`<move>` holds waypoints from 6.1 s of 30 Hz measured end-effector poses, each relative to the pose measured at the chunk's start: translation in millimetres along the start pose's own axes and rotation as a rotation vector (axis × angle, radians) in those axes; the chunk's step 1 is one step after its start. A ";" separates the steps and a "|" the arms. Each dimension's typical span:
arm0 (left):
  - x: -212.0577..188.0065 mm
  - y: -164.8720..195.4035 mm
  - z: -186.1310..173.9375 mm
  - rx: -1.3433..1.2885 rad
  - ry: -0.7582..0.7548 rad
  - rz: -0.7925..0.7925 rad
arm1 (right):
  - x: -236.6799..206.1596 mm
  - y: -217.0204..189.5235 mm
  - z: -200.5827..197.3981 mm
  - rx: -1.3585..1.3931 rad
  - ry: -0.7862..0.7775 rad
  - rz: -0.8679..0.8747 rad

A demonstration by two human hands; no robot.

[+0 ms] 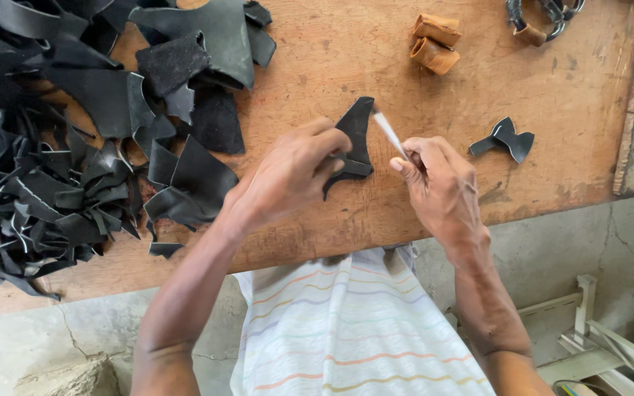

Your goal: The person places a small black rubber template on larger black rubber pieces and traces its outline with a white marker. The person repeats this process on several pieces, then removes the template and sets the marked pieces aside.

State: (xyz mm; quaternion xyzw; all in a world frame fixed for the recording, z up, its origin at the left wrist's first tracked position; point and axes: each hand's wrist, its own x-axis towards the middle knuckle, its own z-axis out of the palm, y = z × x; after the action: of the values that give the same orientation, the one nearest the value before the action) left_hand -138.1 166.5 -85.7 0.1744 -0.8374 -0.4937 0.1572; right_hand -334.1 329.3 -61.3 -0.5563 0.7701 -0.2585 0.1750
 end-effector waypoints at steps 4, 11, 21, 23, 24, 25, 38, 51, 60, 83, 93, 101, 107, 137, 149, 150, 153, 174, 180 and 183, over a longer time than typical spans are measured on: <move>-21.0 12.5 -5.3 0.079 0.276 -0.116 | 7.7 4.0 8.8 0.017 0.027 0.040; -29.9 10.2 3.9 0.056 0.479 -0.271 | 2.6 -12.3 21.0 -0.055 0.172 -0.202; -5.8 15.9 12.3 0.227 0.404 -0.250 | -6.6 -24.7 39.9 0.074 0.208 -0.106; -5.3 23.2 16.7 0.210 0.364 -0.284 | -9.5 -24.4 36.1 0.102 0.216 -0.099; -6.0 26.4 18.5 0.204 0.339 -0.308 | -13.1 -25.8 34.9 0.104 0.182 -0.062; -4.8 27.4 18.7 0.206 0.324 -0.321 | -13.4 -25.4 33.9 0.106 0.158 -0.037; 25.4 -25.1 -1.4 -0.503 0.371 -0.367 | -5.4 -10.5 28.9 0.138 0.171 -0.120; 21.6 -39.2 -30.7 -1.008 0.316 -0.467 | 20.3 -13.1 9.8 0.260 0.059 0.016; 21.4 -39.9 -38.4 -1.019 0.229 -0.480 | 54.1 -9.4 26.4 0.757 -0.070 0.253; 13.4 -12.9 -79.0 0.509 0.525 -0.114 | 9.2 29.4 -84.6 -0.012 0.279 0.275; 32.4 -21.2 -124.2 0.693 0.462 -0.292 | 47.5 0.7 4.9 0.074 0.052 0.133; 3.9 10.8 -146.5 0.183 0.635 -0.399 | 39.9 -3.1 -16.6 -0.095 0.151 0.018; 14.8 -4.7 -105.4 -0.789 0.551 -0.150 | 33.7 -27.9 7.1 0.032 -0.079 -0.065; 6.8 -4.6 -42.3 0.245 0.385 -0.202 | 28.4 -7.5 8.7 0.248 0.075 0.040; 1.7 10.0 -18.6 -0.149 0.245 -0.514 | 35.1 -15.9 29.5 1.024 -0.081 0.261; 1.0 9.6 -18.3 -0.216 0.242 -0.484 | 37.0 -14.1 32.7 1.006 -0.107 0.294; -0.6 6.7 -15.9 -0.410 0.229 -0.432 | 40.9 -9.3 40.4 0.996 -0.138 0.330; 3.9 2.4 -2.1 0.180 0.427 -0.389 | 48.6 6.4 23.2 0.596 -0.132 0.192; 0.6 0.1 -7.3 0.128 0.498 -0.304 | 62.7 -15.6 13.9 0.271 -0.169 0.186; 1.2 -1.0 -6.0 0.139 0.520 -0.290 | 70.9 -21.4 14.5 0.206 -0.197 0.241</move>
State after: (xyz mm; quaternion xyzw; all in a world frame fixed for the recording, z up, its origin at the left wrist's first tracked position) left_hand -136.4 160.9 -83.7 0.4229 -0.7672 -0.3913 0.2820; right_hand -332.4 253.9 -59.0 -0.4617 0.7797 -0.2574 0.3355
